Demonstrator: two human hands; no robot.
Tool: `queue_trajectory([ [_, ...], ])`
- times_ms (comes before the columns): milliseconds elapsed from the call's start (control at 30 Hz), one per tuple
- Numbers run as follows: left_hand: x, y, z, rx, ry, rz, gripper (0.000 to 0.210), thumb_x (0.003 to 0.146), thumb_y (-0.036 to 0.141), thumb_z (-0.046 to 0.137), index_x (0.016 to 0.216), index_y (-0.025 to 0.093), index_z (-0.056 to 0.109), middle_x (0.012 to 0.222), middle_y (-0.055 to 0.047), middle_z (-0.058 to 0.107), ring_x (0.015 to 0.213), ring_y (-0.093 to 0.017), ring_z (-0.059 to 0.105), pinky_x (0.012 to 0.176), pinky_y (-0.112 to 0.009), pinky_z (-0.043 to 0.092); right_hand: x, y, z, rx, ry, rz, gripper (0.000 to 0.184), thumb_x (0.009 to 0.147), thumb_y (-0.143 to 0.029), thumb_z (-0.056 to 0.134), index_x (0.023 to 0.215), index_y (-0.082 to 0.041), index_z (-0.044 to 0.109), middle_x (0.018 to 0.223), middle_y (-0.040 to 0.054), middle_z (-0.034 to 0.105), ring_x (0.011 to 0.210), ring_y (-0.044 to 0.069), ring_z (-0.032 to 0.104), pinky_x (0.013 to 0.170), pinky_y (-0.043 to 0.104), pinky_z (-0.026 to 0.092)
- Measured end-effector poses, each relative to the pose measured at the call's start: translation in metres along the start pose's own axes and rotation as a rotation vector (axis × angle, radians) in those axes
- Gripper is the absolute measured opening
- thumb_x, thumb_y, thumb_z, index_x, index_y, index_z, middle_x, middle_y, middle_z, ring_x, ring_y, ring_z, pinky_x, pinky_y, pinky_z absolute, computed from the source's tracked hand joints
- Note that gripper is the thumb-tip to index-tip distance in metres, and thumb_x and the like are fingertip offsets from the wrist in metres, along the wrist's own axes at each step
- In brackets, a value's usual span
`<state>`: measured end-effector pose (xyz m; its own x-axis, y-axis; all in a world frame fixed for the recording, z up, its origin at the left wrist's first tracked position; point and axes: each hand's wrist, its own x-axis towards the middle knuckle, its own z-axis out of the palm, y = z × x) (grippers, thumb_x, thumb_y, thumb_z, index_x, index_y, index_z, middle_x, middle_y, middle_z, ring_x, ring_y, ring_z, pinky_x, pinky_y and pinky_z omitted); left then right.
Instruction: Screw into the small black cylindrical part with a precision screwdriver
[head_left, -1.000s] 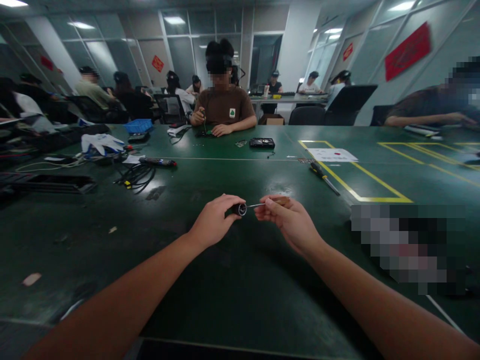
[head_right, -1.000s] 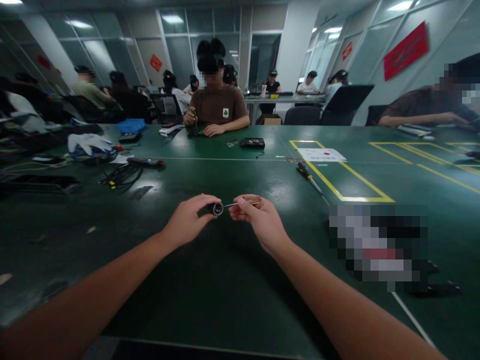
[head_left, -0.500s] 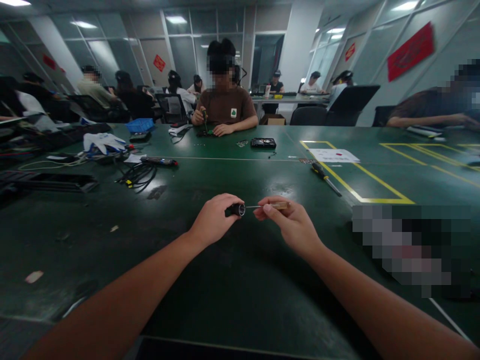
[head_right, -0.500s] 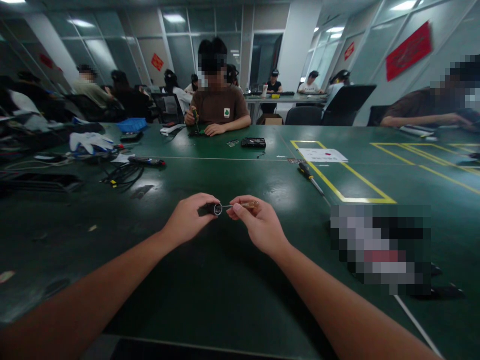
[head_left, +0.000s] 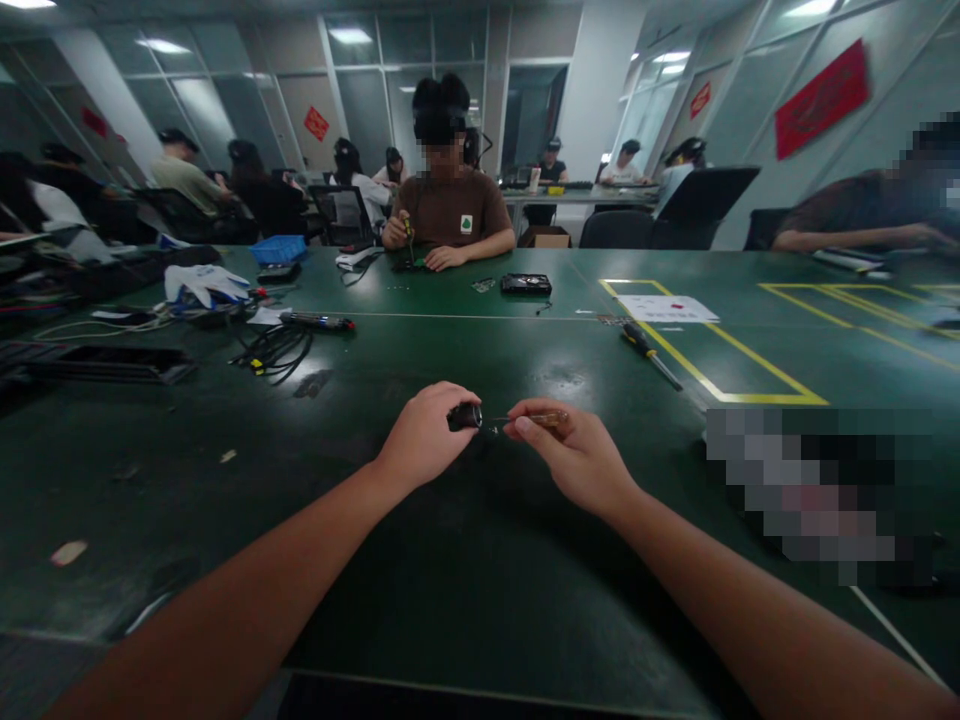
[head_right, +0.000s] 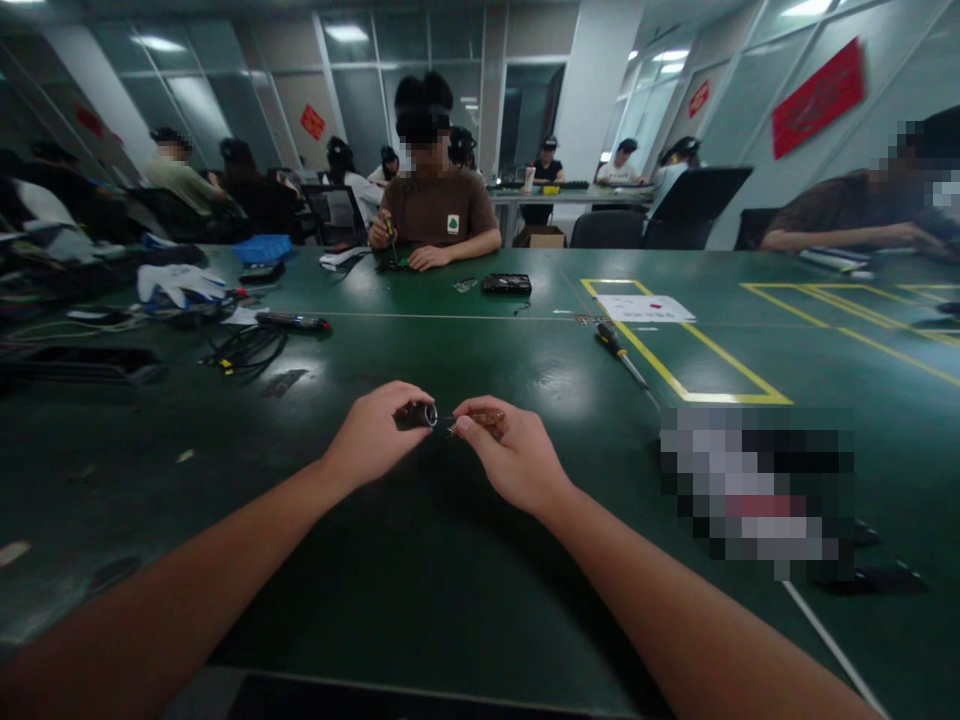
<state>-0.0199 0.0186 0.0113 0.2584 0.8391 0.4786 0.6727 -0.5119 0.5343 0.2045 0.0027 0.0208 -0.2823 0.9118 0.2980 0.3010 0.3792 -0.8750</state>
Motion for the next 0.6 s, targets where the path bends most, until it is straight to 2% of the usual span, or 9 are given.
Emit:
queue_trajectory([
  [133, -0.001, -0.003, 0.002, -0.009, -0.014, -0.023, 0.029, 0.079, 0.012, 0.076, 0.107, 0.021, 0.074, 0.108, -0.005, 0.073, 0.099, -0.023, 0.068, 0.091, -0.04, 0.057, 0.002, 0.003, 0.0, 0.06, 0.055, 0.031, 0.02, 0.093, -0.039, 0.066, 0.101, -0.022, 0.073, 0.087, 0.0051, 0.08, 0.084, 0.023, 0.077, 0.083, 0.041, 0.058],
  [367, -0.002, -0.009, 0.005, -0.018, -0.085, -0.041, 0.034, 0.08, 0.013, 0.078, 0.113, 0.022, 0.073, 0.114, -0.006, 0.072, 0.102, -0.025, 0.069, 0.093, -0.043, 0.059, 0.004, -0.003, -0.005, 0.133, 0.247, 0.036, 0.023, 0.09, -0.041, 0.07, 0.101, -0.021, 0.073, 0.085, 0.0063, 0.079, 0.082, 0.023, 0.076, 0.082, 0.041, 0.06],
  [467, -0.003, -0.006, 0.007, 0.015, -0.166, -0.013, 0.038, 0.083, 0.011, 0.075, 0.12, 0.02, 0.07, 0.122, -0.008, 0.069, 0.109, -0.026, 0.068, 0.1, -0.045, 0.056, 0.004, -0.007, -0.007, 0.112, 0.304, 0.023, 0.023, 0.09, -0.041, 0.07, 0.101, -0.021, 0.073, 0.084, 0.0062, 0.079, 0.08, 0.023, 0.076, 0.08, 0.041, 0.06],
  [600, -0.006, 0.001, 0.015, 0.09, -0.32, 0.007, 0.043, 0.088, 0.008, 0.067, 0.13, 0.016, 0.065, 0.129, -0.011, 0.065, 0.112, -0.029, 0.066, 0.1, -0.047, 0.057, 0.005, -0.008, -0.008, 0.133, 0.336, 0.003, 0.022, 0.091, -0.04, 0.07, 0.101, -0.021, 0.073, 0.083, 0.0059, 0.078, 0.08, 0.023, 0.075, 0.079, 0.04, 0.06],
])
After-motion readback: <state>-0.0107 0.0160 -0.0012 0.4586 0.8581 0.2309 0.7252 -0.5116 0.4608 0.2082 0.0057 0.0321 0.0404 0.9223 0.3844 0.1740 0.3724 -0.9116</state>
